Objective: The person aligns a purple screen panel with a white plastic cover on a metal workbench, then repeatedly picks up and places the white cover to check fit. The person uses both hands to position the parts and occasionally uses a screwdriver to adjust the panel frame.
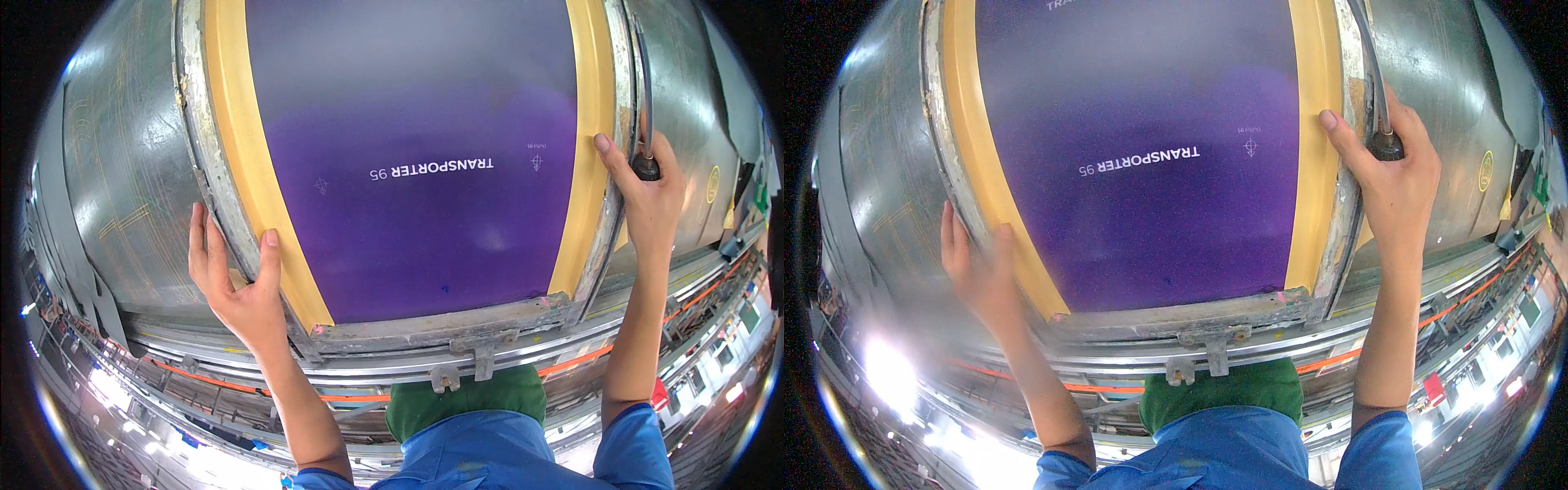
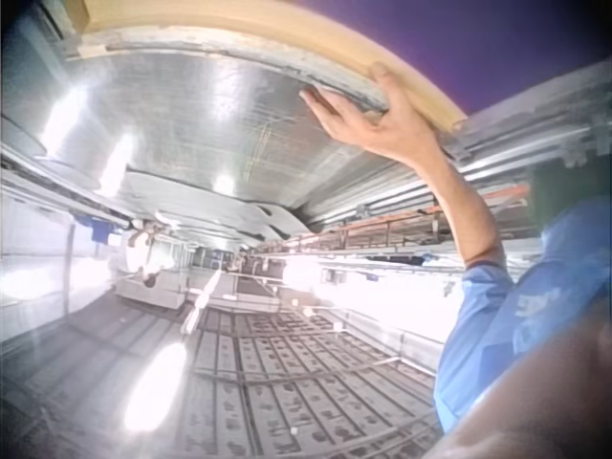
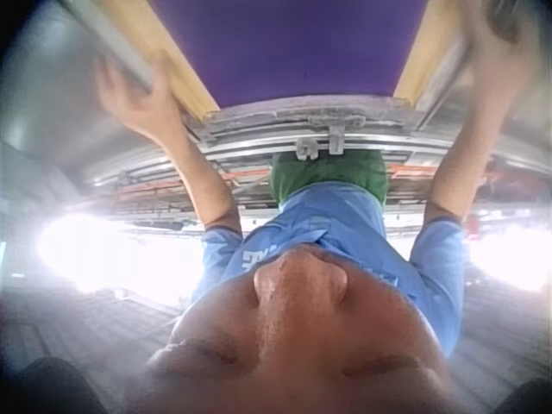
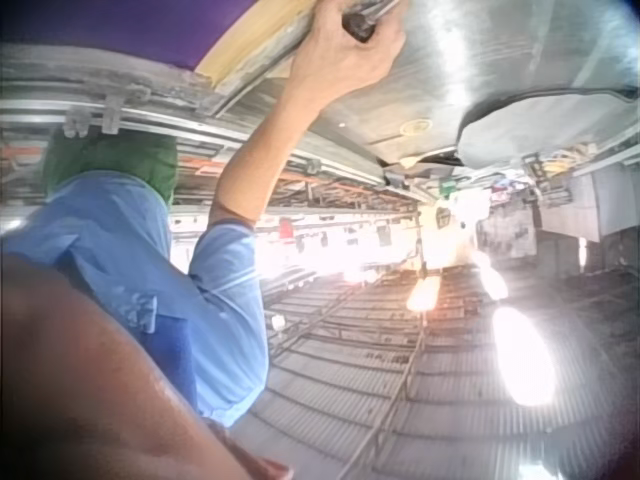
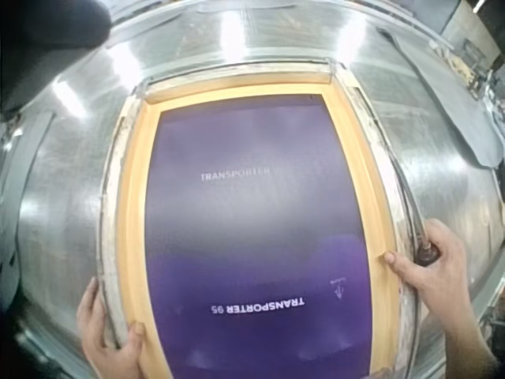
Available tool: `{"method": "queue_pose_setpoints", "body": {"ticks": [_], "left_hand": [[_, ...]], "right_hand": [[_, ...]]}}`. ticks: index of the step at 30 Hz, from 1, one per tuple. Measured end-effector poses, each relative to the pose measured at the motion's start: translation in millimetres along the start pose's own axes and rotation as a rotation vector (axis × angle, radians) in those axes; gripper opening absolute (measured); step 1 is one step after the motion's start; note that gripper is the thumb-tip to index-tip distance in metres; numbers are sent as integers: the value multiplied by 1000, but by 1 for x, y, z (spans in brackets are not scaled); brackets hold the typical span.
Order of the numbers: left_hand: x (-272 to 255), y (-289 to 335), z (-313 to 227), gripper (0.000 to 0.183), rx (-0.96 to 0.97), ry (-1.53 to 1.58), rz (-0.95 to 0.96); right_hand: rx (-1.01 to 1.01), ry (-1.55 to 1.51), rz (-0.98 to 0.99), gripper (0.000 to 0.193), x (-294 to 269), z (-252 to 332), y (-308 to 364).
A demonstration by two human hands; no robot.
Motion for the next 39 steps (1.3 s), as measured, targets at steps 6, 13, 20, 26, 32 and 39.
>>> {"method": "queue_pose_setpoints", "body": {"ticks": [6,13,20,26,32,39], "left_hand": [[-2,0,0,60,-16,-6,1],[0,0,2,60,-18,3,-8],[-6,0,1,61,24,-8,-34],[-52,15,-74,76,-275,605,183],[-40,86,-187,99,233,810,649],[2,140,-246,99,141,926,913]], "right_hand": [[-22,-35,-2,52,-1,0,0],[-1,-65,2,49,1,1,0],[-62,-58,14,47,-2,-3,1],[54,-38,-136,60,-96,-67,5],[111,263,-256,59,-297,-173,58],[325,120,-244,57,-356,-237,132]]}}
Point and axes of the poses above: each hand's wrist, its own y-axis away from the middle knuckle, its own x-axis out of the palm, z = x × y, the point moved 1 cm from there along -y, towards the middle knuckle, and after that the axes turned 6 degrees about -x, right-handed, at the moved point
